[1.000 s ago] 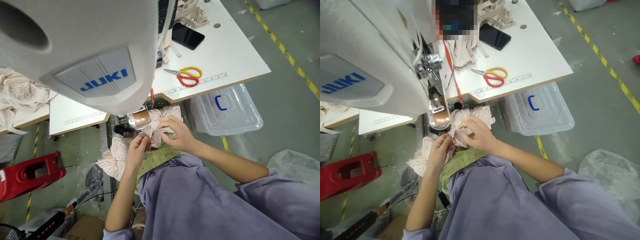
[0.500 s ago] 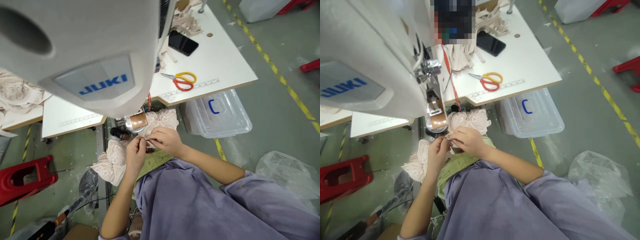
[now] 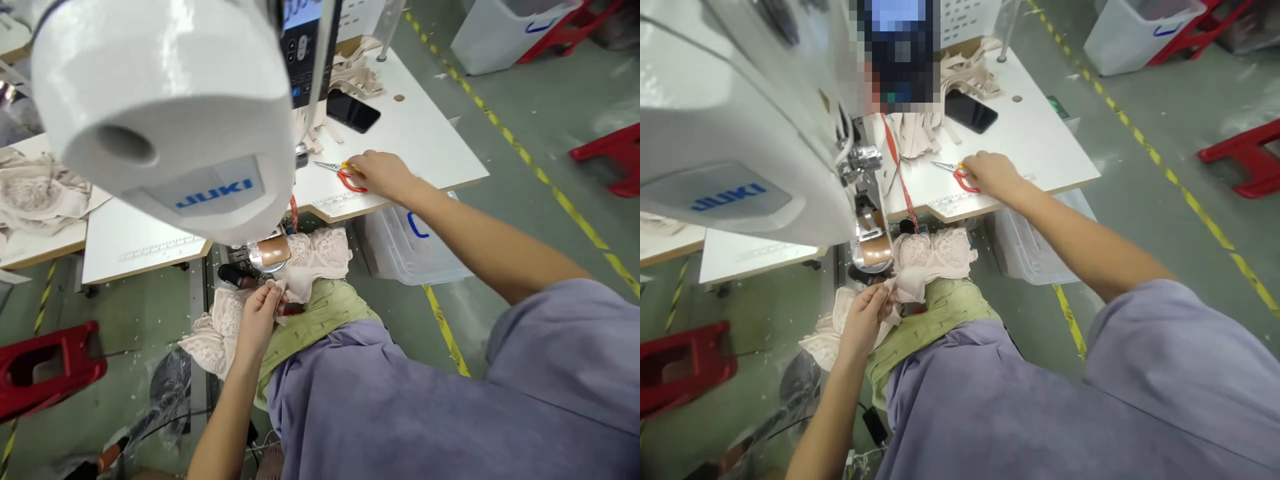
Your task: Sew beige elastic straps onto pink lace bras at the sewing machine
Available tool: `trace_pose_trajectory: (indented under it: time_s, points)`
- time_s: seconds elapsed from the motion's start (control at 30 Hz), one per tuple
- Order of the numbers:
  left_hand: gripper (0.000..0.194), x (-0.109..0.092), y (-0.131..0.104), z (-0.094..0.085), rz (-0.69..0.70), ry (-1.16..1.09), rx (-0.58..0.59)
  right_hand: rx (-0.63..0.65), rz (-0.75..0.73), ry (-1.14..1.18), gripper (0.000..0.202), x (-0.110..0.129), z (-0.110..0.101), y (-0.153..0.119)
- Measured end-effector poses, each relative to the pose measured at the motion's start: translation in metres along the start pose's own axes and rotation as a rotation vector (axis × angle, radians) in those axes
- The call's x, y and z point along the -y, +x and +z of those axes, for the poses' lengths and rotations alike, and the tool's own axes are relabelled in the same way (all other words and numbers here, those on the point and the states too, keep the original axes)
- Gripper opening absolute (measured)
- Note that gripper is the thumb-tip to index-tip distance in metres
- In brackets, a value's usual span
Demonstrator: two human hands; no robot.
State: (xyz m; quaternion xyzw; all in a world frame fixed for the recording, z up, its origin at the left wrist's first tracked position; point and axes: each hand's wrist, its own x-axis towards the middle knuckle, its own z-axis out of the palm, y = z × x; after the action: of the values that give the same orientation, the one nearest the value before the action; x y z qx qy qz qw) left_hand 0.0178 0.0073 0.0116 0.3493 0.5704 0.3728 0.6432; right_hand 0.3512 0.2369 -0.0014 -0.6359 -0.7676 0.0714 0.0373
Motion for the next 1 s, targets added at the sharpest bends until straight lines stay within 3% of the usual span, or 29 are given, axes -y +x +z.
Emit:
trace_pose_trajectory:
  time_s: [0.1, 0.17, 0.2, 0.3, 0.37, 0.43, 0.57, 0.83, 1.0]
  points:
    - [0.034, -0.003, -0.003, -0.001, -0.06, -0.175, -0.029, -0.045, 0.044, 0.119, 0.044, 0.012, -0.005, -0.042]
    - [0.034, -0.004, -0.004, -0.003, -0.098, -0.262, -0.043, -0.079, 0.107, 0.282, 0.041, 0.025, -0.008, -0.09]
    - [0.035, -0.004, -0.004, -0.004, -0.119, -0.289, -0.041, -0.037, 0.102, 0.336, 0.04, 0.034, -0.009, -0.116]
    - [0.037, -0.004, -0.003, -0.005, -0.15, -0.324, -0.032, 0.149, -0.155, 0.429, 0.042, 0.067, -0.01, -0.182]
    - [0.035, -0.003, -0.002, -0.004, -0.136, -0.311, -0.029, 0.183, -0.294, 0.44, 0.039, 0.09, -0.006, -0.207]
    - [0.034, -0.003, -0.002, -0.002, -0.105, -0.267, -0.024, 0.156, -0.361, 0.438, 0.035, 0.11, 0.0, -0.214]
    - [0.033, -0.002, -0.005, 0.0, -0.068, -0.156, -0.017, 0.133, -0.426, 0.447, 0.034, 0.13, 0.011, -0.204]
    - [0.016, -0.004, -0.01, -0.004, -0.059, -0.104, -0.012, 0.207, -0.446, 0.532, 0.028, 0.123, 0.013, -0.202]
    - [0.031, -0.001, -0.008, -0.011, -0.07, -0.247, -0.008, 0.201, -0.311, 0.675, 0.03, 0.121, 0.008, -0.212]
